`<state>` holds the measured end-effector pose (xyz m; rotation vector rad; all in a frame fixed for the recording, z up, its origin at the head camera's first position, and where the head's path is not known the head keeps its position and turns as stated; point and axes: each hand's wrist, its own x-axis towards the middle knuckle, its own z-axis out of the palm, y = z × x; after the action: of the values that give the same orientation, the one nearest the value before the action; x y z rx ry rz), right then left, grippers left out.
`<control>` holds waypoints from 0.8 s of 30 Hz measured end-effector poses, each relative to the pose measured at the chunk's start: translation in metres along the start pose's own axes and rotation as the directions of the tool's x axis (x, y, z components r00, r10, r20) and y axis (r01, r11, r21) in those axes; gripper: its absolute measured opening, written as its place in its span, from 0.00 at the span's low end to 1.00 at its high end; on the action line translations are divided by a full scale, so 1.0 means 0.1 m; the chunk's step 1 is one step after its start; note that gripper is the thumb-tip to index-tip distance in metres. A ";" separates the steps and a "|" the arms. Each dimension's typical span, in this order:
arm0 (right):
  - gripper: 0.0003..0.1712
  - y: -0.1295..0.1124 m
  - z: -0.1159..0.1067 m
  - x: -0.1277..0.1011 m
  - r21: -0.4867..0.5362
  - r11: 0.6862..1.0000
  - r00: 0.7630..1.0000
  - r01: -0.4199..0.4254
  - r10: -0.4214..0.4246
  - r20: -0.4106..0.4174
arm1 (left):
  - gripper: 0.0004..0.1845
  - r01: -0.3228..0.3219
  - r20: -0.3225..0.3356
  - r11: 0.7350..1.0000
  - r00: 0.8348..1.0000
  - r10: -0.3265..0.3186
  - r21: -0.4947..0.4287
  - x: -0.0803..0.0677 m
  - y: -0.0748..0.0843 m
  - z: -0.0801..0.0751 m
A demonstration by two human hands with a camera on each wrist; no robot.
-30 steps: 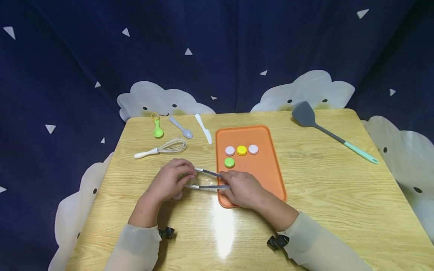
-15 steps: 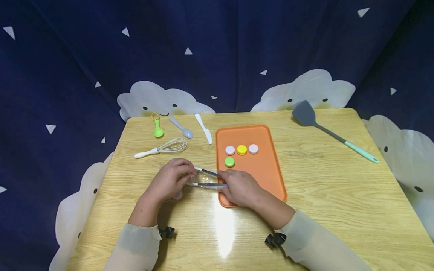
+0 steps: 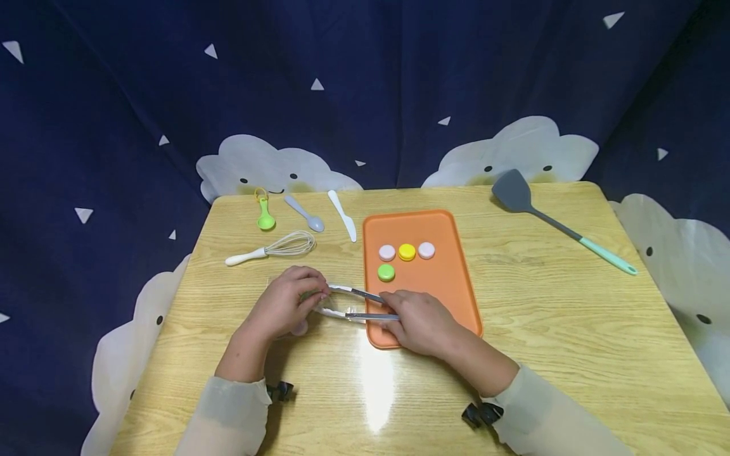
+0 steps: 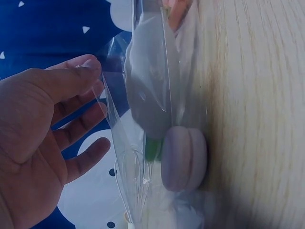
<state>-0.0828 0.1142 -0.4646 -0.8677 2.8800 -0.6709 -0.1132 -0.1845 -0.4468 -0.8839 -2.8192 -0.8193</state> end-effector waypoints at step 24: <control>0.28 0.32 -0.18 -0.51 0.005 1.000 0.997 0.002 -0.001 -0.077 | 0.04 0.028 0.018 1.000 0.999 -0.029 0.008 -0.02 -0.01 -0.02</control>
<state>-0.0597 0.1728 -0.4655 -0.8621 2.9436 -0.7277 -0.1124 -0.1868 -0.4459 -0.8563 -2.8547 -0.8081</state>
